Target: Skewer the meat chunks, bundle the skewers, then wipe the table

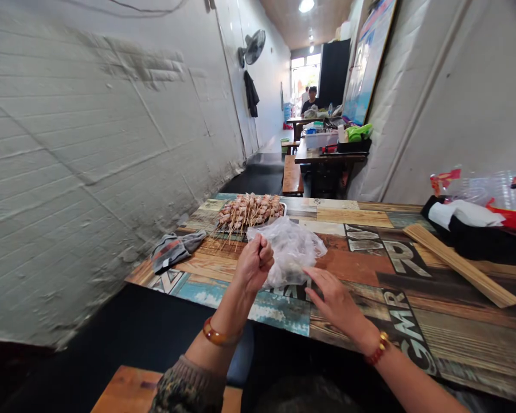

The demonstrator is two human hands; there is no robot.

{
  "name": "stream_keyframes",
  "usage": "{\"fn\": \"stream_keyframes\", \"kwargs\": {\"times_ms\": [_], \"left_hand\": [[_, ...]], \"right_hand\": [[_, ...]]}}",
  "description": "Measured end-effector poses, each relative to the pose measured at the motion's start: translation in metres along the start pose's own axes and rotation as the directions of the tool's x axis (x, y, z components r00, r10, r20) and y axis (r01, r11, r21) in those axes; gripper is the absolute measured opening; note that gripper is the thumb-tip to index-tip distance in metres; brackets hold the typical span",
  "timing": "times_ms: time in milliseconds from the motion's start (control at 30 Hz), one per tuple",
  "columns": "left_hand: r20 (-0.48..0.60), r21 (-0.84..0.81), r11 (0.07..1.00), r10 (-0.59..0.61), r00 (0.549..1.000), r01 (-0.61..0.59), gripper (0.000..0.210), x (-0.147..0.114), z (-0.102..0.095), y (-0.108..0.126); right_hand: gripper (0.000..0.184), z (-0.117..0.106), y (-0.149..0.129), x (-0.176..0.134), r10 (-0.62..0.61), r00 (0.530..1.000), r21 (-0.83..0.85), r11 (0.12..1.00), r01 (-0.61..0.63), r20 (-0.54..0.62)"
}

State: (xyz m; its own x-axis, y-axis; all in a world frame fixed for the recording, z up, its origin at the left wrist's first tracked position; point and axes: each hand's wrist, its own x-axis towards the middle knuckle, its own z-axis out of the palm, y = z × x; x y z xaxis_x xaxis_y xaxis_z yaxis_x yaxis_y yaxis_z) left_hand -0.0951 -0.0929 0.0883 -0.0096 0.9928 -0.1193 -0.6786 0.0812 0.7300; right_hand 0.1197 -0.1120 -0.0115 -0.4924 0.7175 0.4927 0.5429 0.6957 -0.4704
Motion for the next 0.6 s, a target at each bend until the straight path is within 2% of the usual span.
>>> {"fn": "stream_keyframes", "kwargs": {"times_ms": [133, 200, 267, 300, 400, 500, 600], "left_hand": [[-0.092, 0.096, 0.994, -0.042, 0.995, 0.051, 0.034, 0.024, -0.012, -0.017], [-0.135, 0.137, 0.989, -0.04, 0.99, 0.059, 0.034, 0.034, -0.018, -0.018], [-0.167, 0.158, 0.986, -0.028, 0.986, 0.055, 0.034, 0.04, -0.024, -0.016], [-0.174, 0.161, 0.986, -0.022, 0.985, 0.051, 0.033, 0.041, -0.026, -0.014], [-0.176, 0.153, 0.987, -0.019, 0.984, 0.047, 0.031, 0.042, -0.03, -0.009], [-0.164, 0.125, 0.991, -0.028, 0.986, 0.049, 0.031, 0.04, -0.028, -0.004], [-0.117, 0.093, 0.995, -0.028, 0.993, 0.039, 0.031, 0.036, -0.021, 0.005]], "right_hand": [[0.057, -0.001, -0.005, 0.049, -0.07, 0.995, -0.149, 0.986, 0.081, 0.074], [0.042, -0.001, -0.005, 0.056, -0.071, 0.982, -0.218, 0.97, 0.109, 0.177], [0.024, -0.003, -0.005, 0.051, -0.087, 0.962, -0.253, 0.955, 0.154, 0.259], [0.022, -0.005, -0.004, 0.045, -0.097, 0.958, -0.264, 0.949, 0.17, 0.269], [0.021, -0.019, -0.001, 0.022, -0.118, 0.963, -0.296, 0.936, 0.189, 0.241], [0.021, -0.04, -0.001, 0.003, -0.108, 0.952, -0.304, 0.932, 0.197, 0.285], [0.021, -0.065, -0.004, -0.001, -0.114, 0.926, -0.187, 0.964, 0.192, 0.361]]}}
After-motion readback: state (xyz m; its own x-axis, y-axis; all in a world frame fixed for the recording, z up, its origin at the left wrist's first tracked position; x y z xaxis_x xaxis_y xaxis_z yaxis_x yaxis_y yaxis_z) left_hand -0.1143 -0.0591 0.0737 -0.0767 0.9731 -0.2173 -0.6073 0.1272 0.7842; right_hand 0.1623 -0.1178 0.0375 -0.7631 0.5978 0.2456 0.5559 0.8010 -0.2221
